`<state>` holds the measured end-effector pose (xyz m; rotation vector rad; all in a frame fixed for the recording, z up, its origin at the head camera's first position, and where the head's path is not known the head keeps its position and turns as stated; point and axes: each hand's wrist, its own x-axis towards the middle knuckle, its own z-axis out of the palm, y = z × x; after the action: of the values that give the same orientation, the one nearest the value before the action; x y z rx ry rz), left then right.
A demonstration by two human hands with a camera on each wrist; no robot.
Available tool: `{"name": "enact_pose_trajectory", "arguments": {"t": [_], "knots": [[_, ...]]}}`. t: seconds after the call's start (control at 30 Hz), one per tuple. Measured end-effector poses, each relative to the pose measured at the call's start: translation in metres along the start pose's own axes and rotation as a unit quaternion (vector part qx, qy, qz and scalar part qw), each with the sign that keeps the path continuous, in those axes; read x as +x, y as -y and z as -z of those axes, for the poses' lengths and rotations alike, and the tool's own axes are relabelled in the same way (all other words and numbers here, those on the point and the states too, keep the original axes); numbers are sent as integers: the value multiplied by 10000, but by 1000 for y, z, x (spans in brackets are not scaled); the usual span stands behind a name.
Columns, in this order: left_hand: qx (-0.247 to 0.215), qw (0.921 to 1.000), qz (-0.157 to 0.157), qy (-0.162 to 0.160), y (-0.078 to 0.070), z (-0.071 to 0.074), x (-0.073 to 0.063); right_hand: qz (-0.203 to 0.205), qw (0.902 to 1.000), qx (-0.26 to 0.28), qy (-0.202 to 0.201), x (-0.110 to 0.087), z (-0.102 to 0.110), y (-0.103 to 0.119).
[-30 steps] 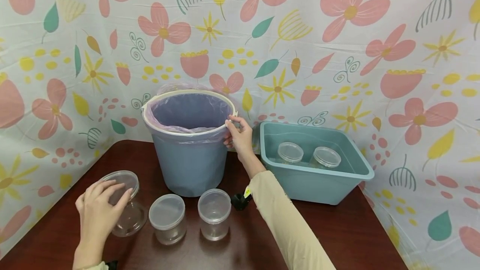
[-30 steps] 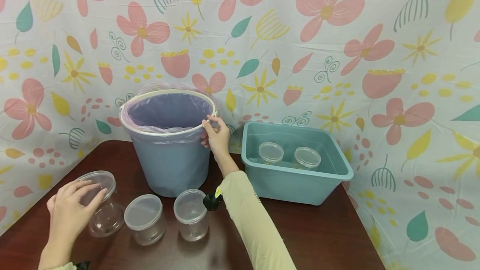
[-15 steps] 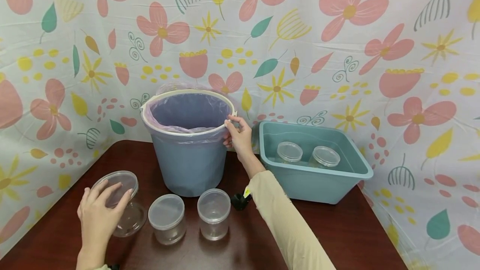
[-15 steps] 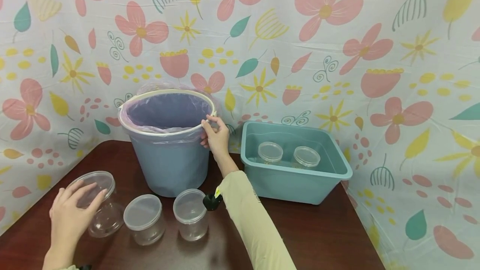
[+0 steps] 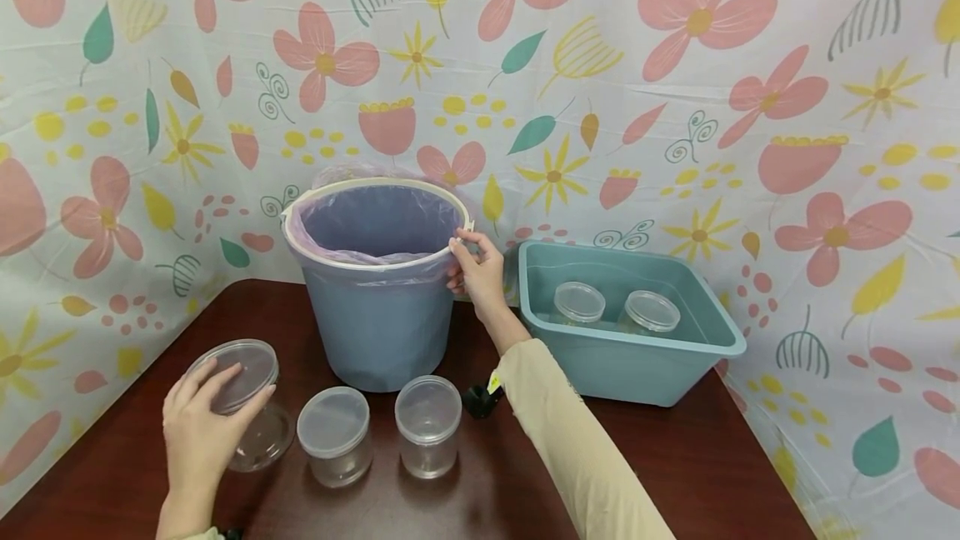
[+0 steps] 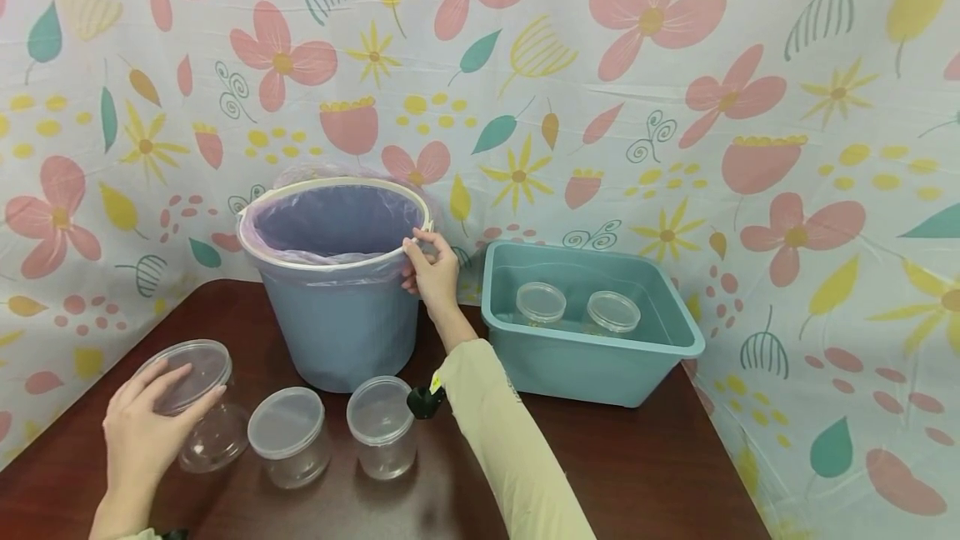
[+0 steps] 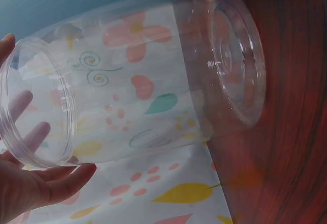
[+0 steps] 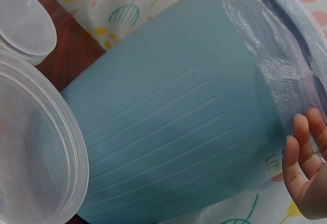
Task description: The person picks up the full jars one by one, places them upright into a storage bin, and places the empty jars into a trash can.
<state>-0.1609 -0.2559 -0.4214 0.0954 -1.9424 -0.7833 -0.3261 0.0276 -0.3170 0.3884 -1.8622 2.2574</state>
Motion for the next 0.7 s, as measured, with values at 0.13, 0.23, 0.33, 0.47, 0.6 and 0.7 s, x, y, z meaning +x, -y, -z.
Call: {"name": "enact_pose_trajectory", "arguments": {"t": [0.13,0.23,0.33,0.47,0.6,0.7], "knots": [[-64,9997,4,-243,-2,1,2,40,10000,-22,40,0,-1,-1],[-102,9994,19,-327,-4,1,5,61,10000,-13,36,0,-1,-1],[-130,9992,10,-369,-8,2,9,85,10000,-4,40,1,0,-1],[-166,9990,-90,-408,-16,5,19,107,9999,-9,61,0,0,0],[-238,9981,-263,-494,-24,8,28,114,9999,-17,53,0,0,0],[-262,9974,-417,-535,-29,11,34,94,9999,-25,31,-1,1,0]]}}
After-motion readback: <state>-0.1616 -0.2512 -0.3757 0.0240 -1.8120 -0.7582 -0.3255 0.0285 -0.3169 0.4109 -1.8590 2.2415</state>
